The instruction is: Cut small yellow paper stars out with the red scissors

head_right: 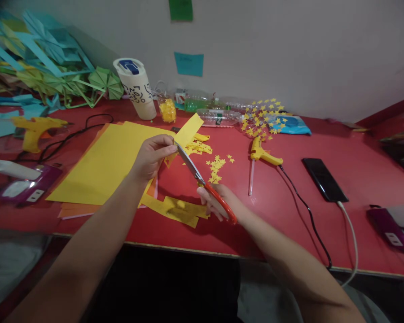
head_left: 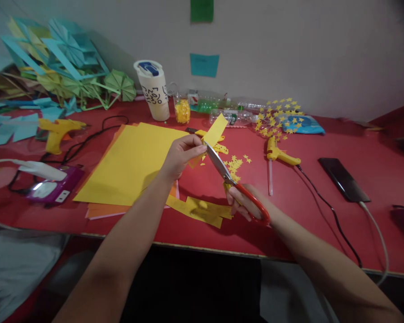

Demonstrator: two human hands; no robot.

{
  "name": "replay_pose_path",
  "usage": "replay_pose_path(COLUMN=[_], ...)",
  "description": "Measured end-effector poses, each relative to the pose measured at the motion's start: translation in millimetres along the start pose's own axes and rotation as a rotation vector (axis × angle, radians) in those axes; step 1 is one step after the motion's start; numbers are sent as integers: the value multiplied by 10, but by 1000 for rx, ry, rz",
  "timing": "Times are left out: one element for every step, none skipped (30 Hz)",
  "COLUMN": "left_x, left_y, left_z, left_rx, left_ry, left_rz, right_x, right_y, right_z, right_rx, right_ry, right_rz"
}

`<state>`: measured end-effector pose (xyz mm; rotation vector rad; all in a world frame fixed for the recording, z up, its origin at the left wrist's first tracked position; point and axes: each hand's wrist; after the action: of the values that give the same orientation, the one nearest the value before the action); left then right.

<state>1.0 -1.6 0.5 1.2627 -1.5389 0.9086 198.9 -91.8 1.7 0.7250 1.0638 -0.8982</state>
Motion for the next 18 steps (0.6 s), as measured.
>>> replay_pose_path(left_x=[5,10,13,16,18,20,21,22,23,25,28,31,35,39,43,45,46,44], left_y=[-2,-3,-5,-6,-5,-3,-1,3,7,12,15,18,20,21,22,22,21,20], left_z=[0,1,0,0,-1,-1,-2,-3,-3,-4,-4,-4,-4,-4,-4,-4,-3,-3], left_rx=[-1,-2,-3,-2,0,1,1,-2,-6,-9,-13,-15,-14,-12,-10,-10,-10,-11], left_ry=[-1,0,2,4,5,5,3,1,-2,-4,-6,-6,-5,-3,0,4,7,11], left_rz=[5,6,4,1,-2,-4,-5,-4,0,4,9,13,17,19,17,12,8,5], right_x=[0,1,0,-2,-5,-9,-14,-19,-24,-28,-31,-33,-35,-35,-34,-30,-25,-16], right_y=[-1,-1,-1,-1,-1,0,1,2,5,8,11,14,16,17,18,18,19,21], right_z=[0,0,1,2,4,6,8,9,10,10,10,9,8,8,7,6,4,-1], right_rx=[1,4,10,16,20,21,18,18,20,26,35,45,55,65,73,85,95,105], right_ry=[-5,-10,-17,-21,-21,-20,-19,-18,-18,-19,-25,-31,-36,-41,-47,-50,-49,-38], right_rz=[3,3,4,3,-1,-5,-6,-6,-2,4,14,22,28,33,36,36,35,30])
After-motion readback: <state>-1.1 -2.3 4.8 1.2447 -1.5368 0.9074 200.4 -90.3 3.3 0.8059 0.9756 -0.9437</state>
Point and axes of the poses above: each hand's wrist, its own z-axis away from the middle knuckle, its own y-axis out of the back of the hand, x = y × z, and after that the axes turned 8 degrees about -z, right-handed
